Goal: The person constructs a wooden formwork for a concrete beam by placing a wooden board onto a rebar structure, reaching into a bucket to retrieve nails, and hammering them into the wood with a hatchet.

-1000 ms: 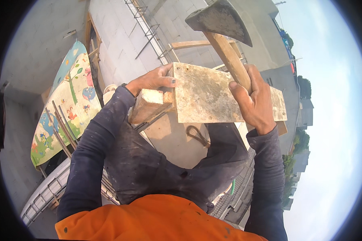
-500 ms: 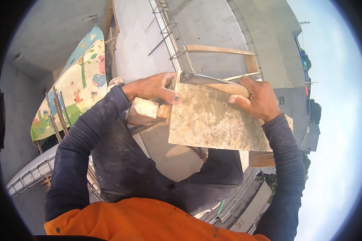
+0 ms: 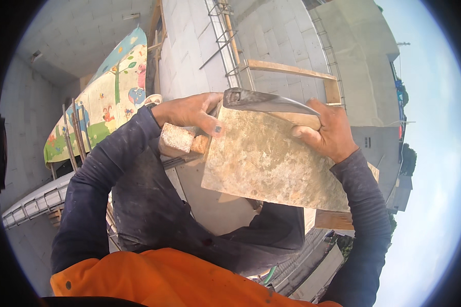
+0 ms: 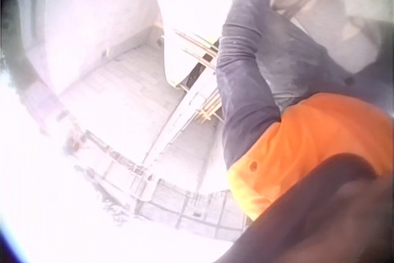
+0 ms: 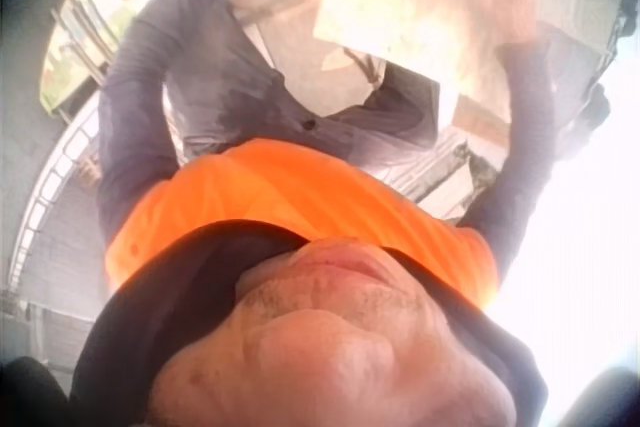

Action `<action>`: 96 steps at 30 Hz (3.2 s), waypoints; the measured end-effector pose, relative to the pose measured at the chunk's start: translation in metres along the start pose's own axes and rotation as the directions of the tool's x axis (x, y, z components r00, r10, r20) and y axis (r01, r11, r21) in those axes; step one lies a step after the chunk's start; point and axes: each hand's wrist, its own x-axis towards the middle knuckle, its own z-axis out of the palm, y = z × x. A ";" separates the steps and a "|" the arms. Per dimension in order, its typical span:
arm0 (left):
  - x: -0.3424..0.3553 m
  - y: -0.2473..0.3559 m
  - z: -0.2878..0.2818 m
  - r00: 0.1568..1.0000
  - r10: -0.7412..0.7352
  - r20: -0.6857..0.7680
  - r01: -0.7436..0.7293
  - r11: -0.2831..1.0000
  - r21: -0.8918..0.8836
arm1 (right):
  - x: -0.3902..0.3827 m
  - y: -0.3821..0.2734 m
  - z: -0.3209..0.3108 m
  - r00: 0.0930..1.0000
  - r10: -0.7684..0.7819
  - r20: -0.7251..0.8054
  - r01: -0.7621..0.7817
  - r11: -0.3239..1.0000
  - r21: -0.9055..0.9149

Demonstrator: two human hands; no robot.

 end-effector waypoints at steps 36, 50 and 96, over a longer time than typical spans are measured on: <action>0.005 0.003 0.015 0.999 0.011 0.049 -0.010 0.999 -0.032 | -0.013 -0.041 -0.043 0.949 0.253 0.189 -0.215 0.956 -0.201; 0.005 -0.002 0.011 0.998 -0.054 0.046 0.056 0.996 -0.063 | -0.027 -0.039 -0.028 0.994 0.105 0.026 -0.106 0.994 0.039; 0.026 0.076 0.051 0.942 -0.190 -0.277 0.327 0.701 0.634 | -0.248 -0.172 0.217 0.717 0.614 0.330 -0.638 0.769 -0.046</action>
